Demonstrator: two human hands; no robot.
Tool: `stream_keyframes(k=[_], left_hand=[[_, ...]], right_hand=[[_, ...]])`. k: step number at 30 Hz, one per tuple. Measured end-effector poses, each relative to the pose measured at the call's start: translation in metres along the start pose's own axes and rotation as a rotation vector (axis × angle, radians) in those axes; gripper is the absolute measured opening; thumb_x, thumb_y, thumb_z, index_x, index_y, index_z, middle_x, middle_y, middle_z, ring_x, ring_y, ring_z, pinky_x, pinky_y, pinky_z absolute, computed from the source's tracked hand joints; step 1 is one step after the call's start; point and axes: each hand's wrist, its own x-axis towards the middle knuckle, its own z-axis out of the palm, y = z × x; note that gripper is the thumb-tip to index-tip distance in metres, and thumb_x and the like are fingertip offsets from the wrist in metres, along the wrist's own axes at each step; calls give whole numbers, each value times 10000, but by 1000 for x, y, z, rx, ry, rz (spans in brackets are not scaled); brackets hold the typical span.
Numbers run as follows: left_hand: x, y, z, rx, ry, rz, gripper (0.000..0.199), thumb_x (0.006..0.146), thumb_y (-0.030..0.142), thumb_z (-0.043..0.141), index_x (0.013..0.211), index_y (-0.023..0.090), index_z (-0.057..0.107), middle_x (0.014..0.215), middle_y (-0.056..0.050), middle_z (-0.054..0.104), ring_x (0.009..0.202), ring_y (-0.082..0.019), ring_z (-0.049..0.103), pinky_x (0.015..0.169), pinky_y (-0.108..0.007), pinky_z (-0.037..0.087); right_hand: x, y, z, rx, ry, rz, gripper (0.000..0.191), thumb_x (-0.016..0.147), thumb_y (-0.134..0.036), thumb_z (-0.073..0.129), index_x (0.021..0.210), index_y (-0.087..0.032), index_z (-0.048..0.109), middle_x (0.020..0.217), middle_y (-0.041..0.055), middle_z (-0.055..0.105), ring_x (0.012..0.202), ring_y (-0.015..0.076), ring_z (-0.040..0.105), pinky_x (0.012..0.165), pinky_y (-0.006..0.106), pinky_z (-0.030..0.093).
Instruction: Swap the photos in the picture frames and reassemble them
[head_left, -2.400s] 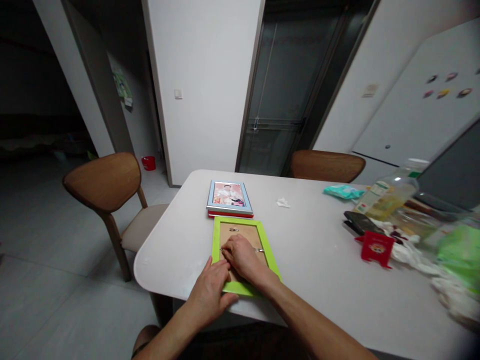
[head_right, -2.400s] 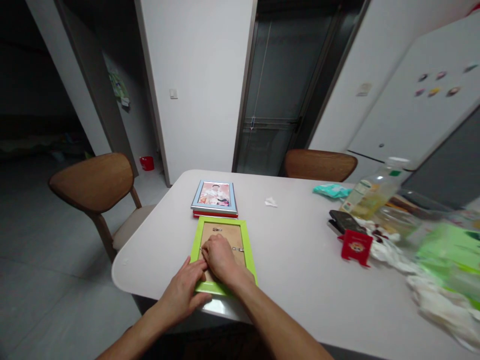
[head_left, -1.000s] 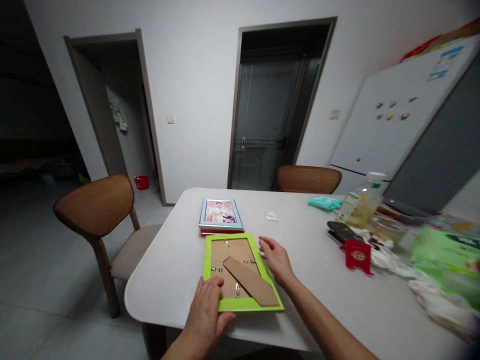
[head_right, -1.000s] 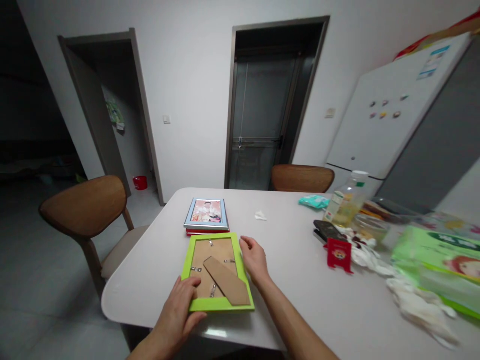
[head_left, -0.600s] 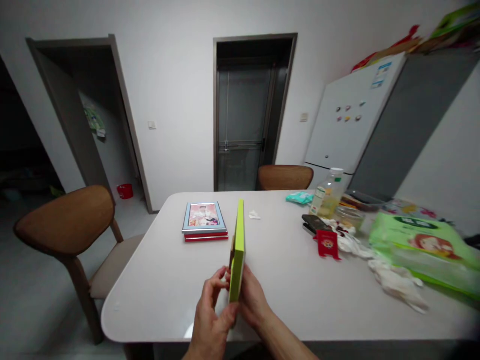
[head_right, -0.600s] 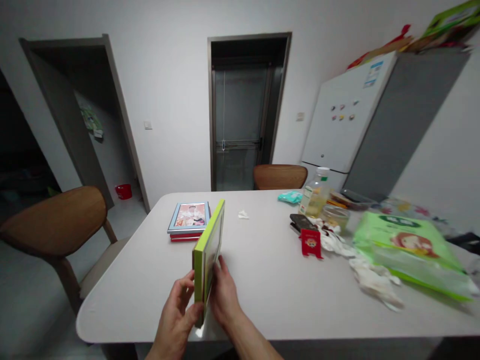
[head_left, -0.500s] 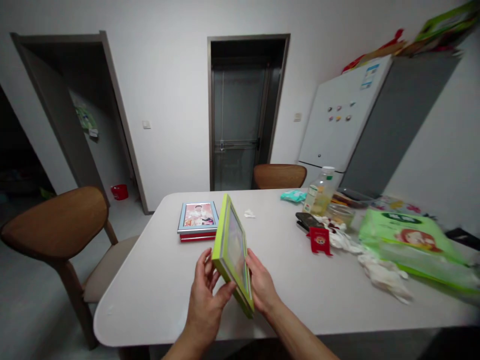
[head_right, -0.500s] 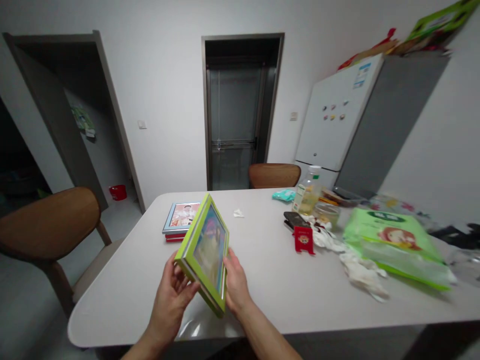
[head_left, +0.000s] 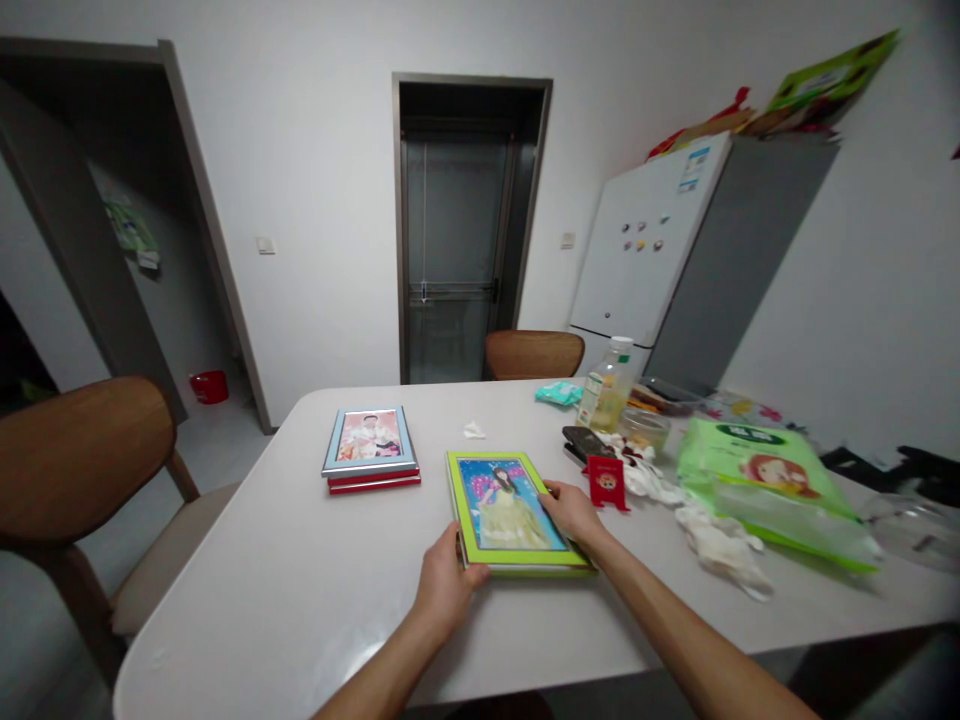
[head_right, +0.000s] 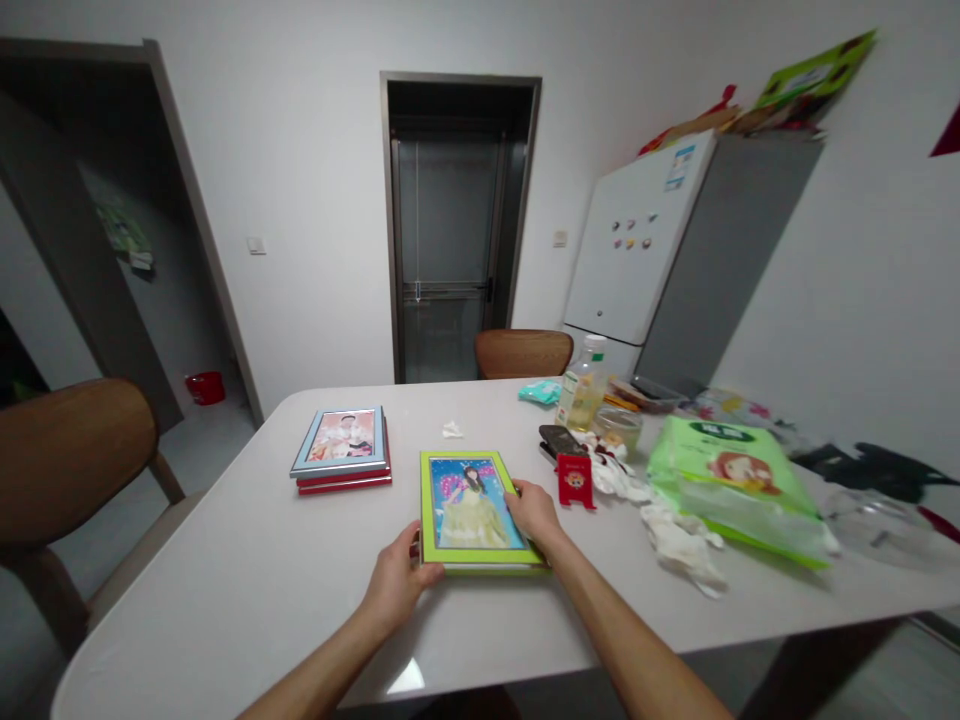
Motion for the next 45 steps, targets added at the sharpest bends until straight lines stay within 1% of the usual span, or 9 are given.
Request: stream_keyframes(k=[5,11,15,19,24,29,33,39,45], left_hand=[[2,3,4,356,35,40,422,620,141,594,1031,167,499,992,-56,592,894,-204,539,800,-318,413],[-2,-4,-16,366,101,-36,465,613,192,611,1062,148,501,1065,-97,564,1014,-250,474,886,-365,343],[5,-17,-60,67,293,-161,496,600,240,640,1059,107,506,1115,-152,536,1028,-260,483,905,-373,322],[15,-33,-103,-47,430,-227,460,623,298,630,1018,91,514,1067,-161,557,993,-236,515,877,-342,348],[13,-43,-128,-240,542,-290,448,607,370,644,942,97,527,918,-111,604,880,-201,566,782,-310,410],[7,-37,-134,-491,583,-292,374,617,403,639,832,112,546,685,-32,606,672,-145,595,642,-270,449],[5,-23,-128,-668,636,-185,306,676,375,595,882,153,555,858,-51,628,762,-146,598,671,-252,459],[-18,18,-109,-472,757,22,300,706,248,555,977,120,553,1007,-82,612,937,-201,561,831,-303,428],[-67,42,-93,363,384,445,482,720,86,409,1198,154,392,1230,-100,459,1129,-203,421,942,-382,360]], right_hand=[[3,5,5,-168,18,-26,354,730,-238,411,1015,-142,597,918,111,637,844,224,570,683,265,379],[3,-7,13,-335,39,-75,335,717,-210,427,979,-94,601,929,174,610,867,262,547,746,326,366],[-6,-66,38,-320,193,-353,360,737,-243,445,1055,-112,551,1081,145,536,968,239,477,836,331,329],[-12,-149,78,-176,49,-686,376,739,-237,478,1099,-134,510,1098,102,523,991,193,444,864,282,312],[-6,-208,108,-239,-8,-749,338,697,-198,529,1032,-153,515,1058,116,514,964,220,437,802,321,328],[-22,-209,110,-238,-40,-815,167,688,-140,504,853,-146,533,942,89,547,901,194,460,781,299,332],[-58,-191,102,-11,-92,-922,214,646,-119,525,857,-153,510,999,85,533,942,195,454,831,316,329],[-97,-189,66,577,-318,-649,406,640,-248,569,1035,-191,493,1110,82,510,1043,210,447,885,365,328],[-119,-191,31,1387,-541,-128,469,732,-473,451,1134,-231,447,1036,44,584,962,199,530,801,352,408]])
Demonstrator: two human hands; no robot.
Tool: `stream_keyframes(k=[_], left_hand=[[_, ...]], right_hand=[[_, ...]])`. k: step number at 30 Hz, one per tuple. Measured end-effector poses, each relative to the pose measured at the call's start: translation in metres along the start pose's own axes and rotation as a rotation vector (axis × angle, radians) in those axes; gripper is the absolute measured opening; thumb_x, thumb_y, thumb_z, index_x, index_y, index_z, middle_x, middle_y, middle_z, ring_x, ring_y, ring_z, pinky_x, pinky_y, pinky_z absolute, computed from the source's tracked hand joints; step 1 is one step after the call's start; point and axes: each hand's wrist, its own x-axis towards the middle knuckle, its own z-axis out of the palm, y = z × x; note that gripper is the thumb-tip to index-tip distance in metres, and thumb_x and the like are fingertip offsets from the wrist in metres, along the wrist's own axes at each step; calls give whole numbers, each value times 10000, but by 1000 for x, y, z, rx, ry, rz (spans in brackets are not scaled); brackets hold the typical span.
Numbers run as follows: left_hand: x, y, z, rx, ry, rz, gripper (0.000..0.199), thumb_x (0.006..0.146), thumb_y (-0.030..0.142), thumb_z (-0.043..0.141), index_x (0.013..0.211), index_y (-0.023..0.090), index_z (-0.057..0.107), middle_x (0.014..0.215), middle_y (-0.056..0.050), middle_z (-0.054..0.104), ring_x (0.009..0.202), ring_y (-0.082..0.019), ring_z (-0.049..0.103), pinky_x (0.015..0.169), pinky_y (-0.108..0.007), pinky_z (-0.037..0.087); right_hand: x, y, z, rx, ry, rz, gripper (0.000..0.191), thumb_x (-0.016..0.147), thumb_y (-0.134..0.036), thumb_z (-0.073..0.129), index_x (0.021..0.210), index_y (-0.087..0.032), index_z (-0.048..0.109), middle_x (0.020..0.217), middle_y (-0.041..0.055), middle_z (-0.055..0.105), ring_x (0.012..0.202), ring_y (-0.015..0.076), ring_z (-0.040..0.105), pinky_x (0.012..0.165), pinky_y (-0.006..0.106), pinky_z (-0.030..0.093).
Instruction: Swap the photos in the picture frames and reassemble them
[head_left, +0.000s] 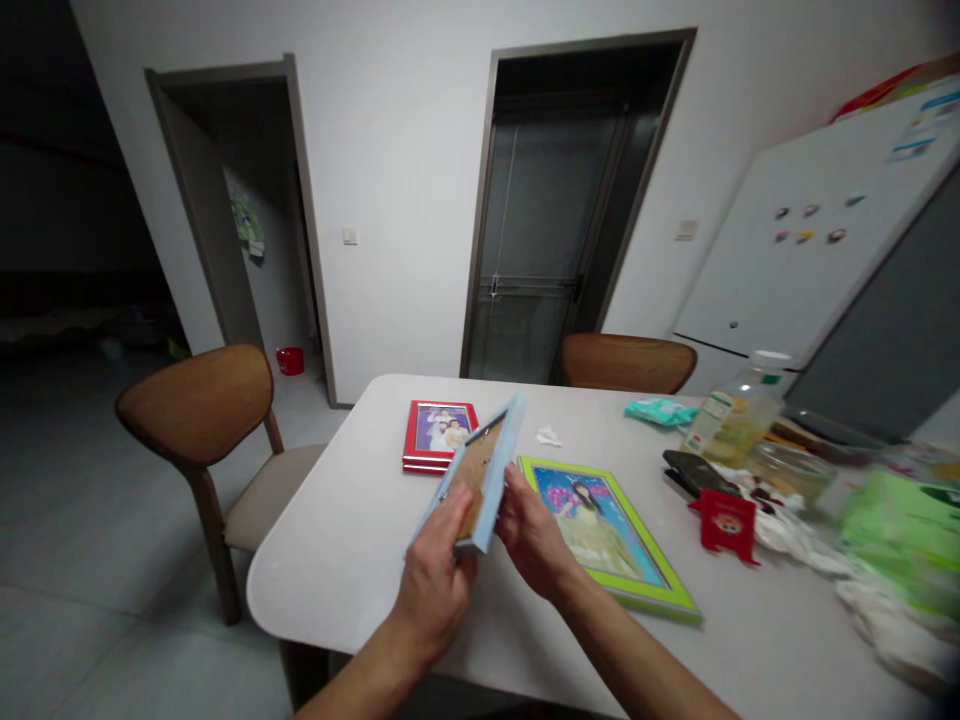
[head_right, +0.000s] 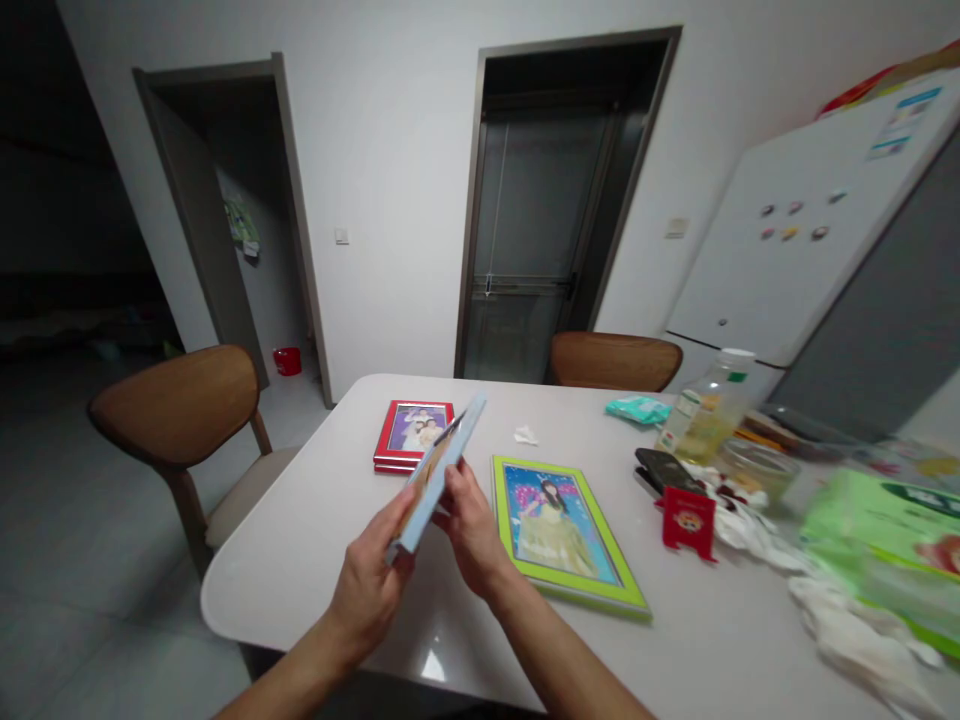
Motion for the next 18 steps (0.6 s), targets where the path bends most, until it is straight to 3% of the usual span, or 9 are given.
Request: stream_keyframes(k=[3,6,9,14,18], left_hand=[[-26,5,0,305,-189,265,590,679,14,351,1253,141,304,1288,-118,383,1205,-211,303,957,-404,345],[-48,2,4,514,-312,306,586,686,-7,336,1255,126,290,1273,-141,397,1201,-222,305,928,-397,382],[-63,-1,7,567,-437,274,593,675,-12,361,1247,127,298,1267,-141,403,1189,-228,324,922,-403,386],[-65,-4,-2,453,-603,109,609,653,85,509,1232,107,319,1306,-152,340,1212,-236,282,970,-416,326],[-58,-10,-18,455,-647,-58,579,693,262,583,1205,101,365,1280,-172,373,1193,-250,322,973,-449,302]], right_hand=[[-17,3,-10,170,48,89,359,678,-387,543,967,-174,556,889,48,642,865,211,577,781,343,428],[-31,16,-23,164,95,136,265,631,-268,585,872,-157,578,833,44,656,823,208,592,774,342,433],[-39,26,-32,100,47,176,286,623,-240,569,894,-146,572,824,59,658,777,211,603,742,354,442],[-37,31,-38,-67,-35,197,389,623,-232,514,1004,-156,526,812,56,655,692,195,605,654,325,456],[-24,35,-48,-415,0,126,425,624,-212,463,1044,-153,494,796,36,644,653,163,585,607,261,440]])
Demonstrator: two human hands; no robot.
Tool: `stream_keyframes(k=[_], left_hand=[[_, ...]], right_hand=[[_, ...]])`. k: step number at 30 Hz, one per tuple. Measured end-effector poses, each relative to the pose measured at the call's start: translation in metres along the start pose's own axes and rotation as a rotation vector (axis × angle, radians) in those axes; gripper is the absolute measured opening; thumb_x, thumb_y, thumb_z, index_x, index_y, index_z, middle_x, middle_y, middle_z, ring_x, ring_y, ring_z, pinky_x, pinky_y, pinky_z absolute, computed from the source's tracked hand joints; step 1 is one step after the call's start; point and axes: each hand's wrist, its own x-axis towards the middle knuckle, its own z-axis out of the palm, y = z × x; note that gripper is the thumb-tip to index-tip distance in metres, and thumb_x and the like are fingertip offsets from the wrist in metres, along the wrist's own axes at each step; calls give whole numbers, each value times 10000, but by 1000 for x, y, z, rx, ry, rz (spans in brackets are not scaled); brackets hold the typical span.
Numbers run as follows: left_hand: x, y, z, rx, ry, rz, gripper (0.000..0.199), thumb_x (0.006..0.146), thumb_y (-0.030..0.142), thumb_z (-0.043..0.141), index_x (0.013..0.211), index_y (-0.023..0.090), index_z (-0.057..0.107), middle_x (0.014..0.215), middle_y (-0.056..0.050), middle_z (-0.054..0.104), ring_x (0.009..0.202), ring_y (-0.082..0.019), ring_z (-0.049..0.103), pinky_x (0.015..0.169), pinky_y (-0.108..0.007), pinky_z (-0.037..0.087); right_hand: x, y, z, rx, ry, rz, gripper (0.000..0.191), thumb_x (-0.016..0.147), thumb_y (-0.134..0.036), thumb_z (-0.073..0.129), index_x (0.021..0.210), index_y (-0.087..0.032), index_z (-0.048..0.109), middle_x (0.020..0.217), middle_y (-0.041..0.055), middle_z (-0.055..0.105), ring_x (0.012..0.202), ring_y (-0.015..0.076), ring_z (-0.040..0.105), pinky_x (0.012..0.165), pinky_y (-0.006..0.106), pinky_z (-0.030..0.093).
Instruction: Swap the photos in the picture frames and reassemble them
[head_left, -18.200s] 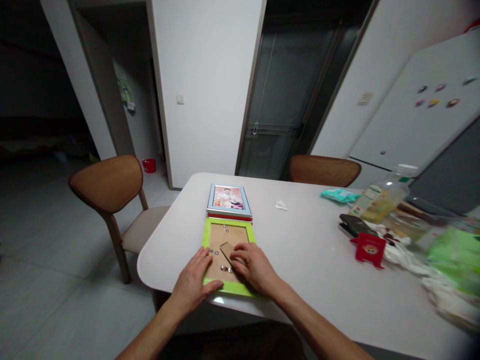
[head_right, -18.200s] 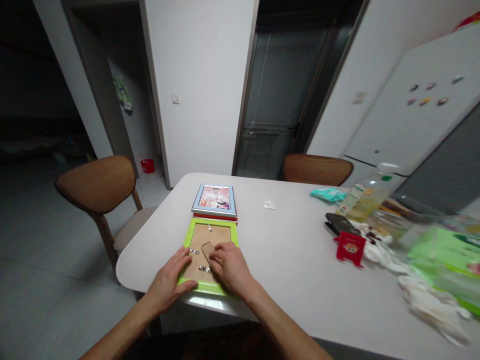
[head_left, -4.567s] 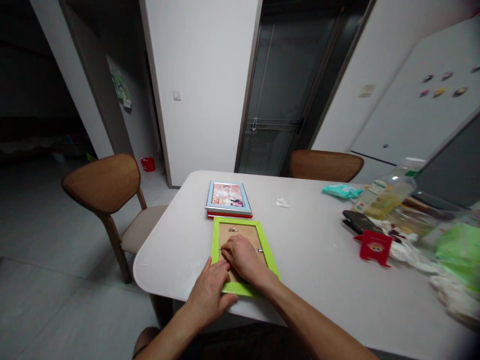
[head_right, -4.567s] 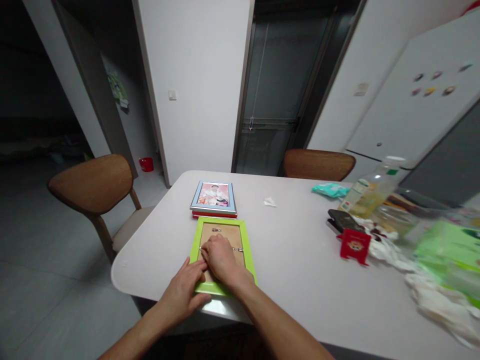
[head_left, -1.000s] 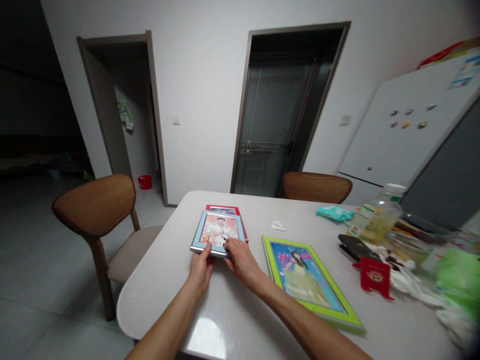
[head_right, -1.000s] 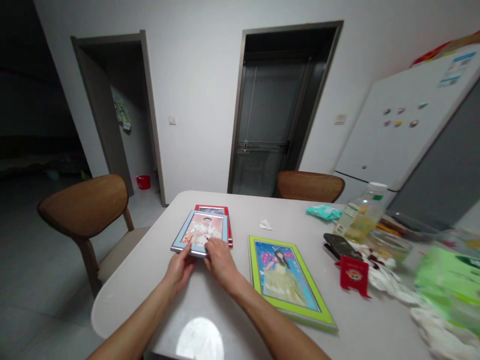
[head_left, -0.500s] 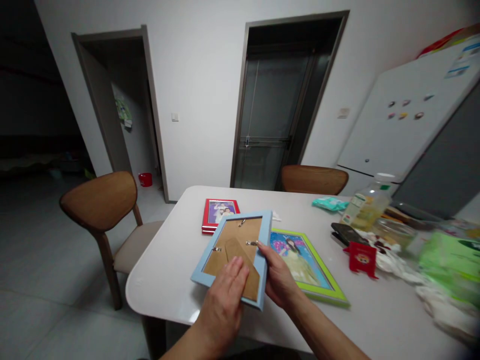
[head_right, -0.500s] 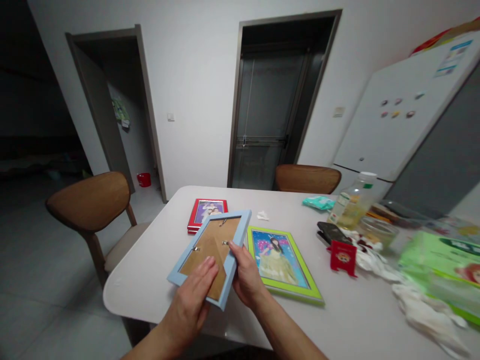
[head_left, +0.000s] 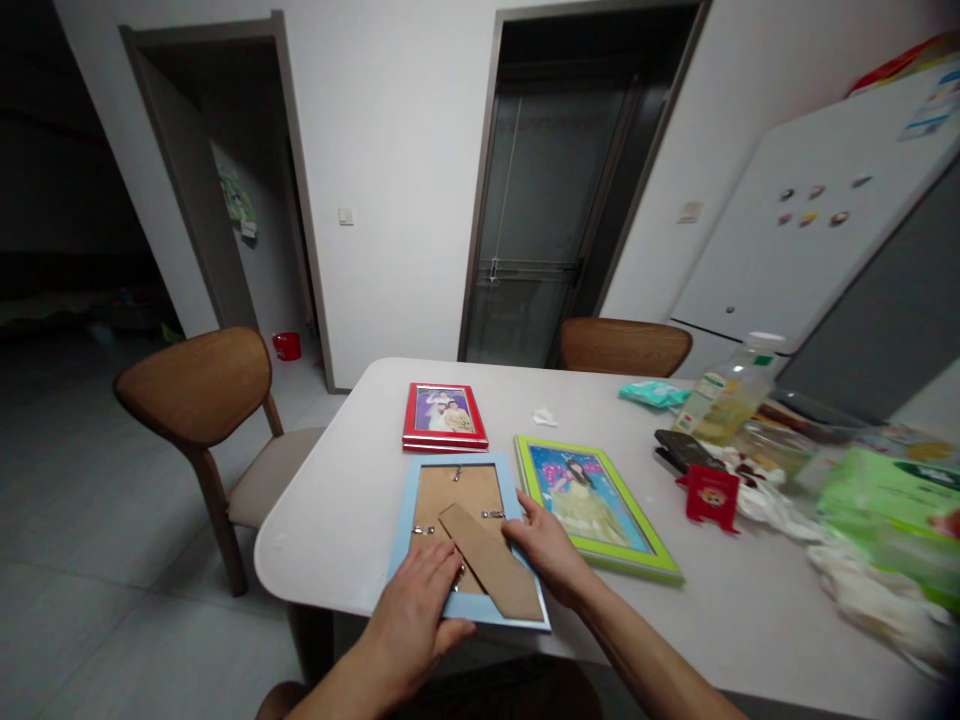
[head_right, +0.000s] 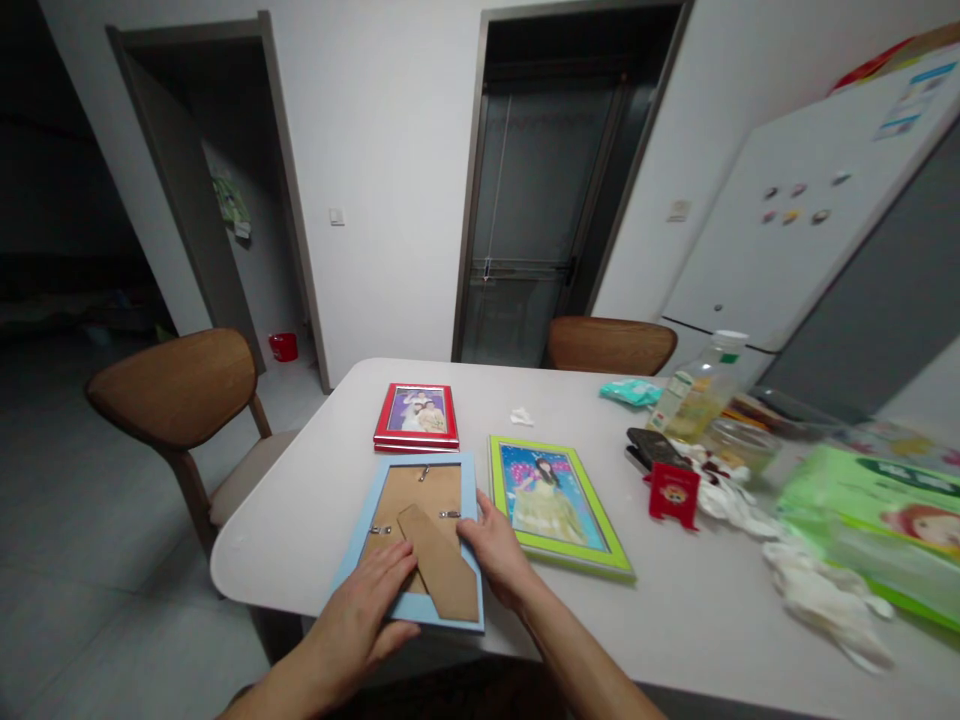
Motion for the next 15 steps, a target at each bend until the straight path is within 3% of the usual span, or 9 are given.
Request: stream_keyframes(k=[3,5,12,15], left_hand=[[-1,-9,-6,15,-45,-68,560,689,347,592,1167,116,415,1258,-171,403,1177,-268,346,964,-505,269],[-1,-12,-8,19,-43,-74,535,690,384,585,1143,139,439,1255,-160,412,1177,-269,348,962,-526,246],[-3,-17,-4,-13,4,-83,310,704,403,569,930,194,529,1241,-98,451,1179,-223,355,992,-496,183],[-4,-19,-4,-24,-3,-87,259,699,377,583,872,191,529,1225,-89,471,1175,-213,362,998,-484,175]], right_hand=[[10,7,-8,-442,140,-37,417,602,-185,466,1012,-123,504,709,35,628,609,155,554,567,235,407],[14,11,-11,-681,167,-67,367,601,-174,464,959,-123,527,695,39,619,594,148,537,556,225,386],[17,18,-8,-1145,169,-169,275,638,-185,451,869,-105,576,799,105,585,744,183,533,686,245,374],[20,16,-6,-1216,143,-198,272,645,-178,455,866,-111,600,878,117,560,826,191,523,754,249,360]])
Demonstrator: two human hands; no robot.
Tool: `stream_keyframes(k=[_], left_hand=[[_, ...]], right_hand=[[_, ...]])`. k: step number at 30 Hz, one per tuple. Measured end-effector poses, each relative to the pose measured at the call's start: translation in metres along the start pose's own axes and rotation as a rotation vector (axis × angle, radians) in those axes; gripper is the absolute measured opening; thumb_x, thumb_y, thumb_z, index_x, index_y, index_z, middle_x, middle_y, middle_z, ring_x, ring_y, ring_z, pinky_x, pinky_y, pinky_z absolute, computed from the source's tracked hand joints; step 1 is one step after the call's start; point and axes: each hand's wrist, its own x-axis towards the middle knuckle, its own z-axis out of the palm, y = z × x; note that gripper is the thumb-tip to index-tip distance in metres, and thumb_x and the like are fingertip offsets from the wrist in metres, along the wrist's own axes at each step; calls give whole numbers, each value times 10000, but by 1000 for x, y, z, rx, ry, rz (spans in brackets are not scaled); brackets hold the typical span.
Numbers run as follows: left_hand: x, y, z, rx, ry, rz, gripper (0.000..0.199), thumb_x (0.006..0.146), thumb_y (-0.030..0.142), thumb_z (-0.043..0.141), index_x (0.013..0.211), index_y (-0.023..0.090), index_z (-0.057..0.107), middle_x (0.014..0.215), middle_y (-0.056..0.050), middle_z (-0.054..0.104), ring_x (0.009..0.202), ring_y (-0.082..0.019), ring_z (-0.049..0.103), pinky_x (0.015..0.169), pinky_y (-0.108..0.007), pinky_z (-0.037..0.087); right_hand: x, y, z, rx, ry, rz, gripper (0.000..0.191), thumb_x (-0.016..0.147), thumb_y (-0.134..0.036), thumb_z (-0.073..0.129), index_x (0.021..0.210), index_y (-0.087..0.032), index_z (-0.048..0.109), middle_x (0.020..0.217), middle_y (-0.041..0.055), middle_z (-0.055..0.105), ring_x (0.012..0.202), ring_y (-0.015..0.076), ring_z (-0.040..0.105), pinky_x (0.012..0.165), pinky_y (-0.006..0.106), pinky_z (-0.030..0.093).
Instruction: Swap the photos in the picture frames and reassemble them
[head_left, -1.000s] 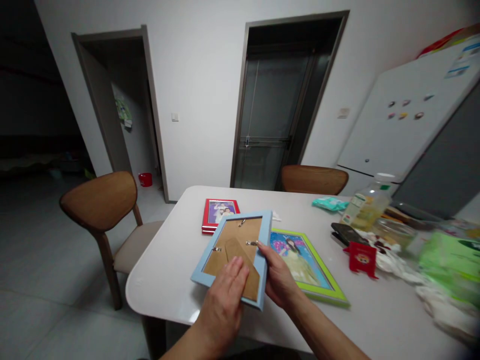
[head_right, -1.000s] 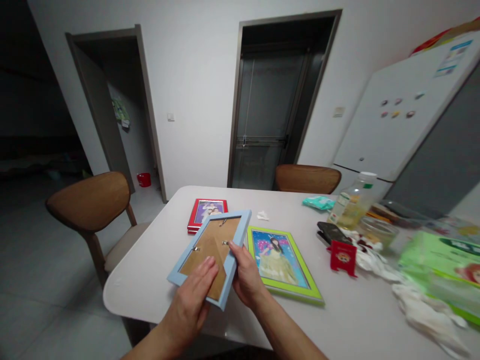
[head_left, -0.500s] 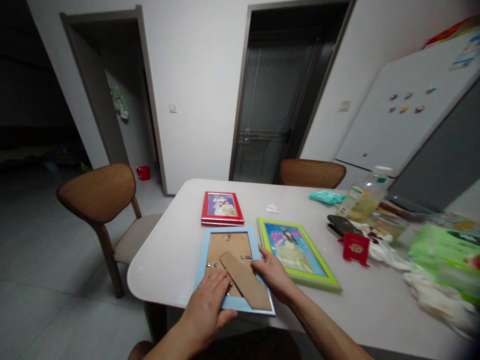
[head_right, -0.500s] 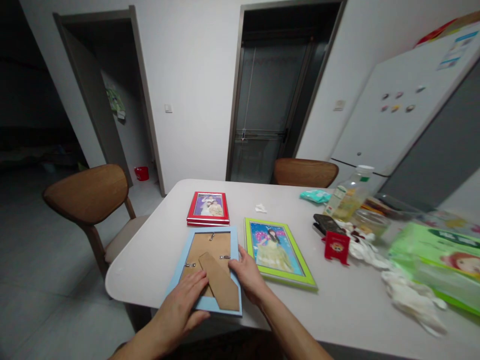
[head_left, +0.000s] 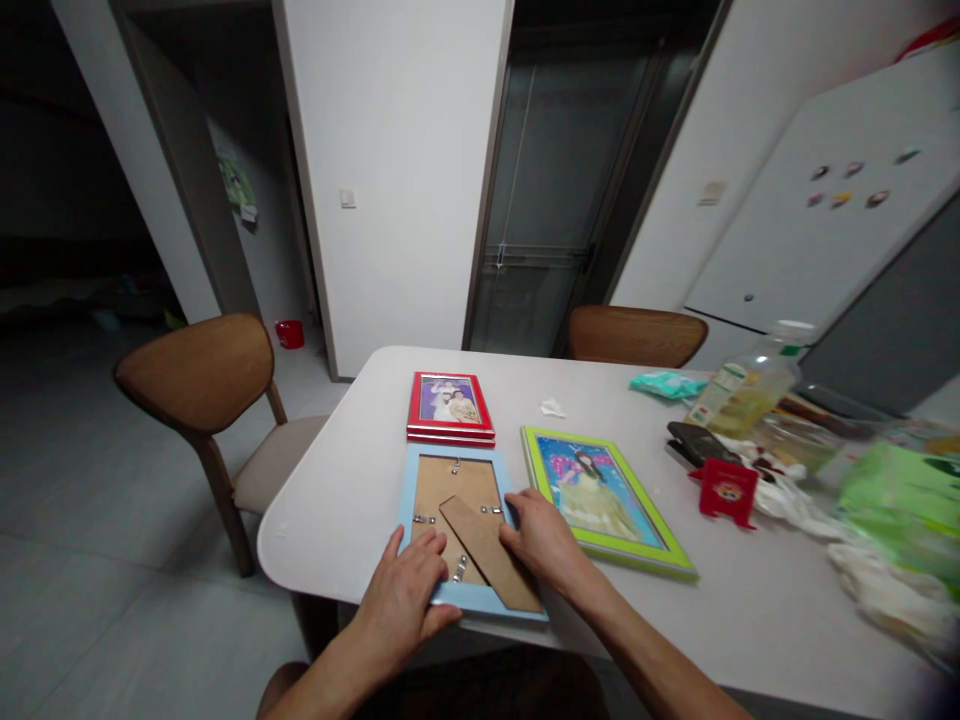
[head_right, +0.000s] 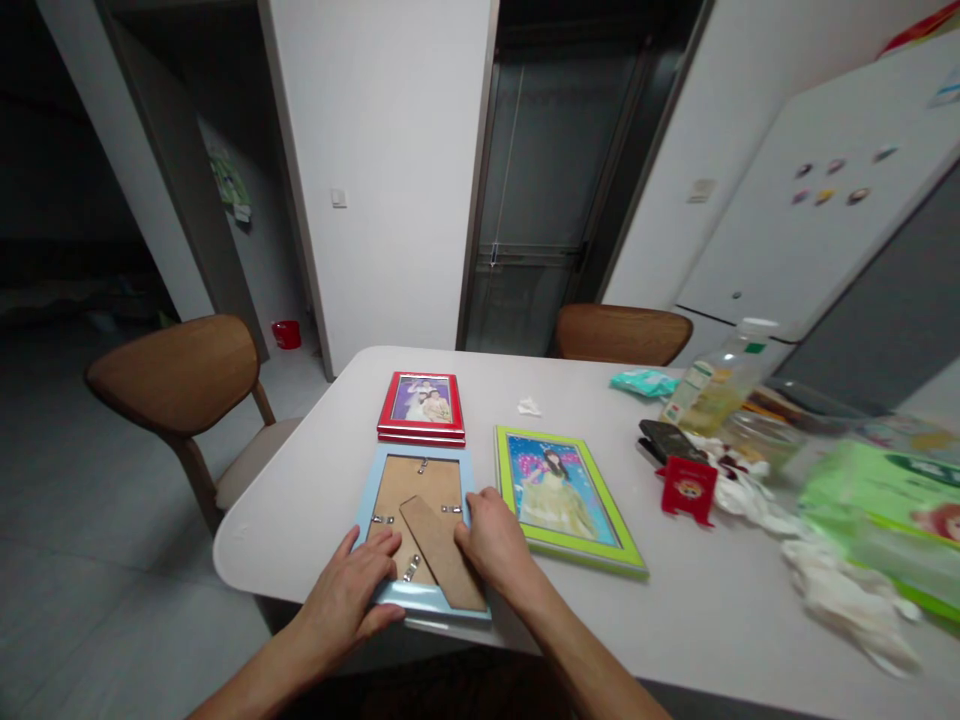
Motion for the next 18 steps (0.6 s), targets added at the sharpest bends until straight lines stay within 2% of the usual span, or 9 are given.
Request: stream_keyframes(k=[4,10,14,16,18], left_hand=[[0,-1,1,-8,15,0,258,688,373,595,845,181,527,1209,-106,484,1165,-222,376,994,-486,184],[1,-1,2,-15,57,22,267,676,366,609,832,167,524,1187,-125,500,1145,-237,400,979,-505,205],[0,-3,2,-34,61,34,265,675,368,612,820,166,521,1176,-123,511,1142,-235,404,979,-507,204],[0,-5,2,-51,66,47,264,676,365,612,824,166,521,1163,-117,523,1136,-227,412,983,-495,205],[-1,-8,2,-66,78,58,268,672,365,614,826,166,523,1142,-115,538,1120,-222,429,984,-485,210]], right_hand=[[8,-2,0,-6,-11,-63,253,649,-145,462,837,-123,630,985,126,531,899,189,504,794,240,343],[18,-1,7,-26,19,-68,224,719,-164,441,784,-144,654,872,101,547,810,178,499,737,244,359],[13,-3,7,-19,51,-86,220,737,-172,447,835,-152,643,895,99,542,824,176,479,764,253,355],[6,-8,4,2,89,-139,236,739,-183,456,899,-167,628,978,104,530,900,197,454,808,289,343],[-4,-16,0,79,50,-258,237,734,-193,473,913,-189,627,1035,94,516,955,204,432,840,311,335]])
